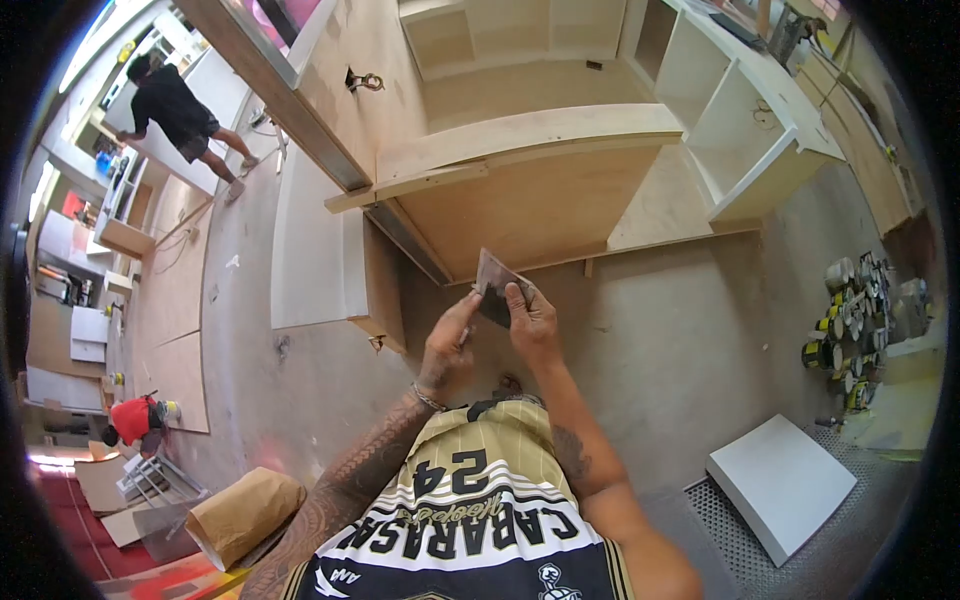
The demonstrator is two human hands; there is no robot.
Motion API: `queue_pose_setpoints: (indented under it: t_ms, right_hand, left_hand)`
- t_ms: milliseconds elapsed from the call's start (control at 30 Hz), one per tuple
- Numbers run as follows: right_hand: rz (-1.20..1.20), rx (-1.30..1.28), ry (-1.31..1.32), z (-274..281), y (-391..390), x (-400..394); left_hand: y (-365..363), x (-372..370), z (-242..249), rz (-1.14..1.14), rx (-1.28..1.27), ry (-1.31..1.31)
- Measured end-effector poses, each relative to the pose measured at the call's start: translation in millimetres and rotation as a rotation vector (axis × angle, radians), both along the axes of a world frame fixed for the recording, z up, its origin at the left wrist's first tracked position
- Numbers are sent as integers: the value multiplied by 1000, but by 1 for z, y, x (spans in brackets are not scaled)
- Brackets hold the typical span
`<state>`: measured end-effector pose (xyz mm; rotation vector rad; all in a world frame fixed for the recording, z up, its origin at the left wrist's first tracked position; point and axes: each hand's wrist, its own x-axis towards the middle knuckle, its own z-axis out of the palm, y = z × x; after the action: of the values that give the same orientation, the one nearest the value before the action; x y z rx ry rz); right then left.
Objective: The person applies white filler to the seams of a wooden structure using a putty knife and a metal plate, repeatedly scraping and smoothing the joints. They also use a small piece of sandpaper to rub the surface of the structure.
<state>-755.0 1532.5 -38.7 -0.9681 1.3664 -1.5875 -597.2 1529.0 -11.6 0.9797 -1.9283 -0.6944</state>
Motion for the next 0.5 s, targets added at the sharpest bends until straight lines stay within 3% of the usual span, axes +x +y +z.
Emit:
queue_pose_setpoints:
  t_ms: [33,100,200,300,367,400,467,500]
  right_hand:
    - [13,32,-20,-1,2,-5]
    - [46,100,-56,-4,7,-20]
    - [-275,37,-30,15,-2,-14]
    - [55,51,-42,-5,2,-6]
    - [-191,46,-120,-22,-6,-9]
    - [-306,48,-153,-20,-8,-13]
    - [-156,283,144,-17,2,-20]
    - [-90,280,139,-16,2,-17]
  left_hand:
    - [-12,2,-14,-11,47,130]
    - [-19,14,-16,12,39,32]
    - [-2,14,-8,-38,-9,-41]
    - [-2,8,-21,-31,-53,-46]
    - [-8,16,-24,5,123,52]
    - [-6,15,-17,3,65,22]
    - [2,13,-12,8,13,-15]
    - [3,9,-13,10,9,-23]
